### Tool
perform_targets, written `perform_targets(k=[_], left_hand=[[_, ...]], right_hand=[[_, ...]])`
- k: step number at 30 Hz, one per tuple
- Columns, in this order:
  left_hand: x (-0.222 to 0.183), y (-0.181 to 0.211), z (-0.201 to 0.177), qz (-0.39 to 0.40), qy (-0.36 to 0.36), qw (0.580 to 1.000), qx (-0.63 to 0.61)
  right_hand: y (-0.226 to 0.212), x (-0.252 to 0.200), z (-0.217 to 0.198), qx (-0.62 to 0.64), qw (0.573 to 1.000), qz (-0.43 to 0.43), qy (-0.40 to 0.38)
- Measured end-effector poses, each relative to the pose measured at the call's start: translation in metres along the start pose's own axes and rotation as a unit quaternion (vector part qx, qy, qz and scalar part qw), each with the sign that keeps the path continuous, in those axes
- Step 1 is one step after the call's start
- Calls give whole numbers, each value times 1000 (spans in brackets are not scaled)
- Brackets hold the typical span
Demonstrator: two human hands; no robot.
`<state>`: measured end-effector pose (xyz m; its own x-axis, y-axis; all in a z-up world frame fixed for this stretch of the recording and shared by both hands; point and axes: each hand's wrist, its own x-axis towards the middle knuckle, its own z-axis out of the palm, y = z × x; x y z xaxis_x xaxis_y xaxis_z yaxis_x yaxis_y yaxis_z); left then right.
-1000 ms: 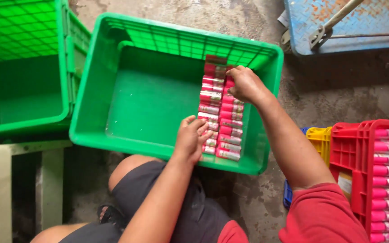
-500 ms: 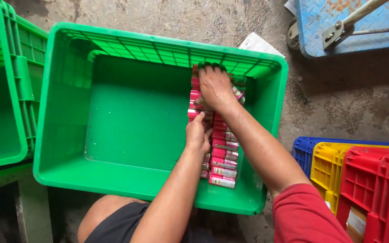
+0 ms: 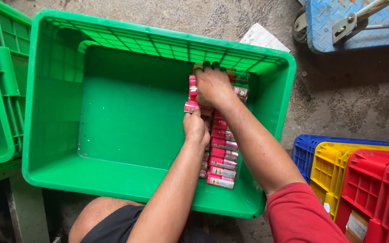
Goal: Picking up small pink boxes from a machine outlet and neatly arranging them into rows within a green plastic crate.
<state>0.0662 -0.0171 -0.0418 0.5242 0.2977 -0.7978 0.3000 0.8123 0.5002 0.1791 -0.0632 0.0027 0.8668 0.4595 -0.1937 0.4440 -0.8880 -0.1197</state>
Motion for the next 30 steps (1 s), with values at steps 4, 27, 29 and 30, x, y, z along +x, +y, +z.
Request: perform_targets(k=[4,27,29,30], left_hand=[[13,-14,-17,-6,-22,1000,-19],[2,17,-26,-37,-192,968,-160],[-4,24,-24,-46,-207,964,-159],[-7,29,-22,-52,-223,960,-159]], right_hand=[[4,1,-23,70,991,12,-114],[-10,-20,-113,215,939,16,-269],[-17,-30,-134,229,937,21,-262],[-21,-32,-146,240,936,22,-255]])
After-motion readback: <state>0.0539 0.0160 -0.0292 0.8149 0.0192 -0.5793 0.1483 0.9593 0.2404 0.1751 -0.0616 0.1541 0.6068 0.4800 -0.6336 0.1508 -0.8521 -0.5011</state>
